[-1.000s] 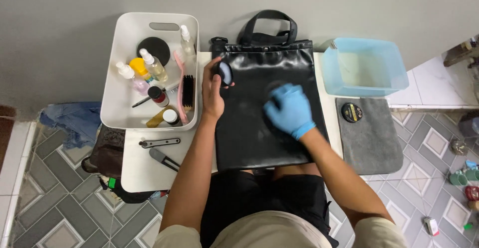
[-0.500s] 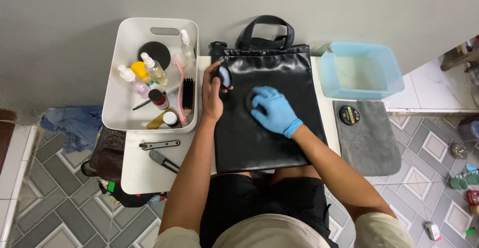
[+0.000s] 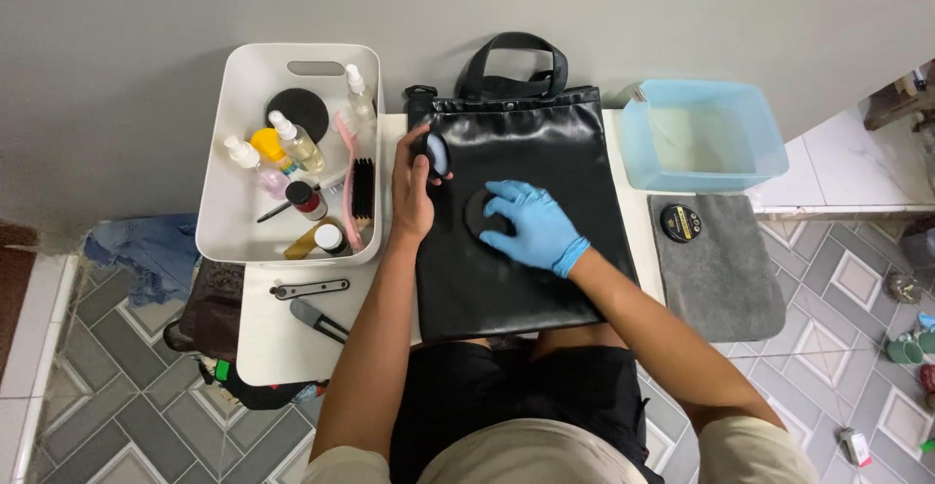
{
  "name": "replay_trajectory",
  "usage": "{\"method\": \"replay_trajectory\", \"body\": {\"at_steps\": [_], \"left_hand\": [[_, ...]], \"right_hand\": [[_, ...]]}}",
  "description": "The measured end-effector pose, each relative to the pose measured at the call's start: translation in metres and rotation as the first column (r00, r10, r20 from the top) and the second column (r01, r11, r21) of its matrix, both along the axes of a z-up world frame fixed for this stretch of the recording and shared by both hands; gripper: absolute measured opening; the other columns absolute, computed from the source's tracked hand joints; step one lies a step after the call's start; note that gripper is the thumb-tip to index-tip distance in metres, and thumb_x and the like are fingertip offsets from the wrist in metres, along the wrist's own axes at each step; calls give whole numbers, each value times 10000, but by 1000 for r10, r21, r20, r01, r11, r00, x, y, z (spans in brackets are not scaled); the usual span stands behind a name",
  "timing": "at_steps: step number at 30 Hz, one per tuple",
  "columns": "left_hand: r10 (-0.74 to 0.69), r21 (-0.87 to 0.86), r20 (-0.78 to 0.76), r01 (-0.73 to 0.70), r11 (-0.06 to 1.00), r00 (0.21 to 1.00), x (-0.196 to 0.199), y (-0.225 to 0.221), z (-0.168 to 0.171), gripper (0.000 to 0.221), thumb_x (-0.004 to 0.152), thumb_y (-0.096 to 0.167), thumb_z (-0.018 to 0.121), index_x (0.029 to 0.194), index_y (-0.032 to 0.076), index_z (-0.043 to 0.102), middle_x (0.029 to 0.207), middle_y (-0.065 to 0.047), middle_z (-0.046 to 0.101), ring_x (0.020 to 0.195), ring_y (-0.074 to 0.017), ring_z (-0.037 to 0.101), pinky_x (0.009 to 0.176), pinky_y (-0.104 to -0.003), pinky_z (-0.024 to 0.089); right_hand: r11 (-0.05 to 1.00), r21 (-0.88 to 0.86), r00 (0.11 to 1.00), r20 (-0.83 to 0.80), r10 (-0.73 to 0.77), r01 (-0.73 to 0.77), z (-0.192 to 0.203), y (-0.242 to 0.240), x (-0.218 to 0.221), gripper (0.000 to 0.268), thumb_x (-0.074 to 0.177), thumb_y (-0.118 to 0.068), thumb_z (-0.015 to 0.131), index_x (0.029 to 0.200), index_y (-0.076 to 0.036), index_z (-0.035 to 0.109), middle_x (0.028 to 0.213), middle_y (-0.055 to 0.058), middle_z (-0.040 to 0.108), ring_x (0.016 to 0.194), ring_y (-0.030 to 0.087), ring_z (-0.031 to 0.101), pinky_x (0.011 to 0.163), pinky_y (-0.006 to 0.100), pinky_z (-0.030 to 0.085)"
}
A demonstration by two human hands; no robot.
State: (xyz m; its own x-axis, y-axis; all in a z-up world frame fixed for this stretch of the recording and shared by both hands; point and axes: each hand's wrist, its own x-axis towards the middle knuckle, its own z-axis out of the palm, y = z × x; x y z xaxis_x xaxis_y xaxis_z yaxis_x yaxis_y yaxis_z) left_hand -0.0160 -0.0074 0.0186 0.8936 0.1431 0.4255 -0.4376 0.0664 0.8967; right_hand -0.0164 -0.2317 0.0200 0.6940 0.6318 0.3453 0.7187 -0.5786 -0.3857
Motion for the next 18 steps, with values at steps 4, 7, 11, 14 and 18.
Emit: {"method": "replay_trajectory", "body": {"at_steps": [4,7,11,14,18], "left_hand": [[29,-18,-7,-29,999,1000,8,0,-14,529,1093,442,365,1445,59,459,889,-111,680,805,-168,713,695,-259,546],[25,-8,9,-25,1000,1000,7,0,-19,529,1100,434,354,1447,50,465,886,-119,679,798,-173,713,681,-258,546],[20,-29,26,-19,999,999,8,-1,-14,518,1101,428,372,1442,50,469,879,-118,680,795,-172,720,678,-253,551],[19,-26,25,-18,999,999,8,0,-16,513,1102,424,366,1434,46,469,880,-123,679,800,-176,721,678,-259,552],[22,-39,31,-21,999,999,9,0,-15,492,1101,390,371,1439,47,470,876,-104,679,787,-166,723,668,-242,556]], "right_hand": [[991,-61,991,73,-116,120,4,-36,56,242,803,-255,816,979,-129,708,1231,176,708,1176,409,669,958,545,533],[871,-107,871,182,-457,480,-21,-65,93,197,874,-215,777,1013,-93,708,1268,179,680,1215,419,639,982,527,531],[908,-56,901,162,-403,416,-14,-24,55,229,808,-301,769,940,-143,669,1172,141,661,1072,434,674,821,538,590],[991,-42,990,78,-120,124,-9,-2,13,273,748,-357,808,880,-175,655,1149,94,701,1109,410,671,852,530,574],[997,4,981,176,-82,83,-4,-24,44,216,778,-242,824,869,-158,647,1129,102,725,1135,369,680,935,508,546]]}}
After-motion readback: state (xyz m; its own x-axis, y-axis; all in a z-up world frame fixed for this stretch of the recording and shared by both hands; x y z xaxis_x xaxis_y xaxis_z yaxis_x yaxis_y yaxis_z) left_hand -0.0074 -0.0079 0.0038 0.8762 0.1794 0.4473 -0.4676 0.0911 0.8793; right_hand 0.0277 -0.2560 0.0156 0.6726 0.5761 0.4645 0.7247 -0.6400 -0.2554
